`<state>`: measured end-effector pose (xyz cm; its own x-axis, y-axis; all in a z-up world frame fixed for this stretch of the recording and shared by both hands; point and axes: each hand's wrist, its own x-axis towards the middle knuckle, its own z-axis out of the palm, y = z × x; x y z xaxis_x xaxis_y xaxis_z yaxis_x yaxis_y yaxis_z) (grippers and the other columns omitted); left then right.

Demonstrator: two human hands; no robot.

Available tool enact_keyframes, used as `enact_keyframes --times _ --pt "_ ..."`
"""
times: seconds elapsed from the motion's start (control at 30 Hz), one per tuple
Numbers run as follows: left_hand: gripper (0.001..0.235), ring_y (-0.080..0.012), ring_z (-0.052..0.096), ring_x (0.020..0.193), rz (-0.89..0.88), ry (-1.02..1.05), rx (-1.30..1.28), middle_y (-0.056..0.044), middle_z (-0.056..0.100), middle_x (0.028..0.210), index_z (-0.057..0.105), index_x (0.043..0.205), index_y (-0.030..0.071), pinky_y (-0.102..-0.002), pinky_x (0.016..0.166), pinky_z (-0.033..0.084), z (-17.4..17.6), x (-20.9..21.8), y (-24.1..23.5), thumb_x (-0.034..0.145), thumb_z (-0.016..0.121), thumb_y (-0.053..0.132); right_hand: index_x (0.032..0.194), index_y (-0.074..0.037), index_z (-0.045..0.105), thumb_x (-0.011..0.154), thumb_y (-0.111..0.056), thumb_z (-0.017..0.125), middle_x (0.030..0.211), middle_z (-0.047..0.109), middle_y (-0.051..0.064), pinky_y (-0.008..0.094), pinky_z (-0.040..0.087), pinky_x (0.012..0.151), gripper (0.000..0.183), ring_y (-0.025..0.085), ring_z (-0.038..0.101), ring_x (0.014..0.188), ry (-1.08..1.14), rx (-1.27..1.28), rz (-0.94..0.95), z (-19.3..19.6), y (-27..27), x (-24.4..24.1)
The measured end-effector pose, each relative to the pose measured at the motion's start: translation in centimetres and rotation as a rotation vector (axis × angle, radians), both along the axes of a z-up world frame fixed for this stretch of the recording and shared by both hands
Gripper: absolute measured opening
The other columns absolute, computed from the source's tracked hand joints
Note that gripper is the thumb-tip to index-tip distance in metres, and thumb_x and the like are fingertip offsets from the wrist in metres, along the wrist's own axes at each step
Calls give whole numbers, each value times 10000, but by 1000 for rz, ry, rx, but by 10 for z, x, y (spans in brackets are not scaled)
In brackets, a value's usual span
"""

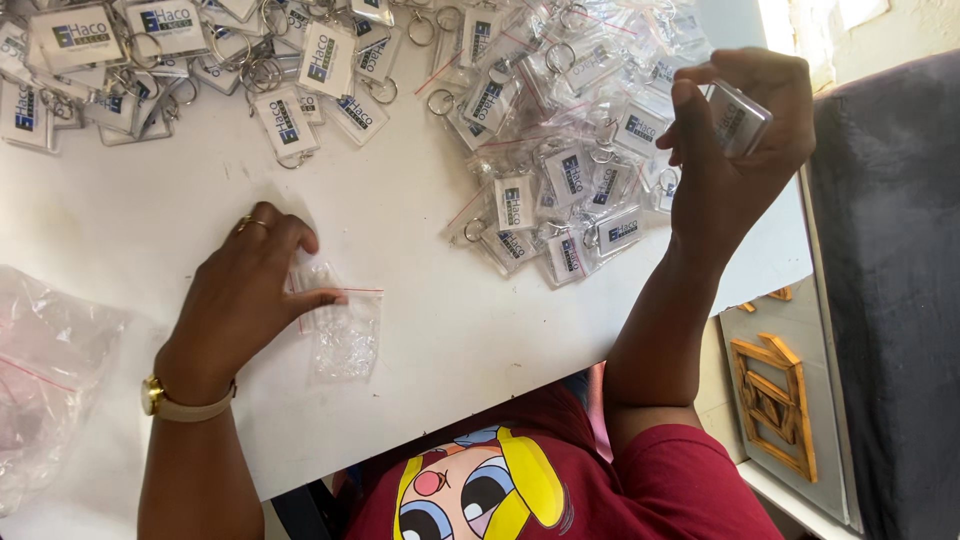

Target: The person repeatedly picks up keychains and places them into small plastic bags, then seals the bags and sets them aside. The process is repeated continuously with multiple keychains and bags on the table.

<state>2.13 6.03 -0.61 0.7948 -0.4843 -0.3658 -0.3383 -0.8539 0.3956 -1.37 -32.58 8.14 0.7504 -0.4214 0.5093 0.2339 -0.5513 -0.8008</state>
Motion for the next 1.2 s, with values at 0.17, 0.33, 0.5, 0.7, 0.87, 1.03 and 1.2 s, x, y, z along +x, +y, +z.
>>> enact_keyframes --times 0.17,0.33,0.5,0.7,0.87,1.03,1.2 --pt "202 -181 611 998 -53 -27 -17 29 624 995 701 908 204 -400 666 518 1 1 -10 899 776 390 1027 -17 603 1021 -114 719 944 665 126 256 422 471 151 188 608 565 -70 49 32 -14 18 5" --pt "249 -197 576 862 181 -9 -471 24 700 936 651 924 129 -348 755 467 26 -1 -25 991 713 361 994 -71 621 978 -4 628 833 701 49 231 430 506 70 118 598 523 22 112 224 -28 58 5" --pt "224 -92 619 812 413 157 -1007 -31 709 802 591 988 113 -252 867 506 29 -10 -36 1015 747 271 1181 7 652 851 -175 858 1153 707 169 237 596 575 430 132 670 609 375 415 712 -48 95 1" --pt "245 -62 636 734 446 174 -1213 -33 659 758 576 1042 65 -192 710 556 21 -14 -44 969 786 169 1190 10 645 780 -84 888 1009 737 127 227 573 529 486 126 674 575 634 582 767 -81 112 -5" --pt "403 -35 661 813 420 256 -1165 -11 736 885 543 1207 120 -170 741 508 13 -16 -48 921 816 203 1097 19 675 779 -33 869 893 710 119 226 566 497 376 142 680 552 637 657 749 -103 116 -8" --pt "483 -131 685 629 438 398 -1170 -89 713 818 510 1287 79 -214 547 572 8 -13 -52 913 808 147 1044 42 678 798 16 839 863 717 151 238 570 500 295 157 692 559 576 730 744 -101 115 -7" --pt "348 -159 645 501 558 365 -1178 -115 642 724 504 1267 39 -234 405 551 -1 -9 -48 967 679 56 1058 24 693 792 -1 894 1020 707 169 275 586 599 334 166 669 621 155 317 730 -70 117 -12"
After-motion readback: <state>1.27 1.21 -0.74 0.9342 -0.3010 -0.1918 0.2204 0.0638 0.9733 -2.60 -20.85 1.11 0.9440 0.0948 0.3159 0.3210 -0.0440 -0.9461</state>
